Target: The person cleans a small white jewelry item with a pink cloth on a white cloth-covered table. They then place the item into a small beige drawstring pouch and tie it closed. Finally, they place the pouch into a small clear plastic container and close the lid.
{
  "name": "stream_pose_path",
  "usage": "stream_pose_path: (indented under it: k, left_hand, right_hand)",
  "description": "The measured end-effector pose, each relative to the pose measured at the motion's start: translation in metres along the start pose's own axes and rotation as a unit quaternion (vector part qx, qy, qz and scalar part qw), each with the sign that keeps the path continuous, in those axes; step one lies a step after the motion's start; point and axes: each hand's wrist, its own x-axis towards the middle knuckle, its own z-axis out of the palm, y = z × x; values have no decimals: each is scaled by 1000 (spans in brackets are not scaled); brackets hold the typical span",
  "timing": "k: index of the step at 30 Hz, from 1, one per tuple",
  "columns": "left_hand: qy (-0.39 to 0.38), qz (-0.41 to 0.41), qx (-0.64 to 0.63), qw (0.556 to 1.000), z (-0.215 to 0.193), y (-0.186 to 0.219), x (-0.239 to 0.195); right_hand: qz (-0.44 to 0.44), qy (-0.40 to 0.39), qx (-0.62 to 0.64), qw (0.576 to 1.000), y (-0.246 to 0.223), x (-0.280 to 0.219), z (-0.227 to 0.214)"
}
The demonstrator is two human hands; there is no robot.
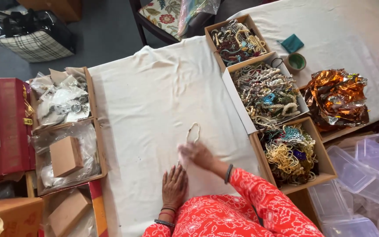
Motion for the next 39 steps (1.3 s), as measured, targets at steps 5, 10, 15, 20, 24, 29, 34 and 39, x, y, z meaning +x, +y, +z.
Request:
stream_pose_path:
  k: [5,10,15,20,24,29,34,39]
  left_hand:
    - [26,-3,-4,1000,6,-1,4]
    - [38,-16,-12,999,29,-14,10]
    - [53,-33,-59,996,0,5,39]
    - [45,-80,-331,939,-58,36,79]
    - [137,-161,-557,803,-81,9,91]
    - [163,-319,-677,643,-105,-29,82]
    - [164,-391,-747,512,-79,-43,63]
    - [134,-353,-772,511,-97,-12,71]
  right_hand:
    - [271,-51,-13,961,89,-22,3]
    - [396,-91,-20,913,78,-64,-50]
    - [322,-134,-59,935,33,-56,-80]
    - [253,-67,320,911,-4,-17,-50]
    - [337,-109,517,779,15,-36,-16]
    - [389,-109,664,629,32,-49,-30]
    - [447,-17,682,579,35,-34,-46]
    - [396,-39,593,700,22,-11,-87]
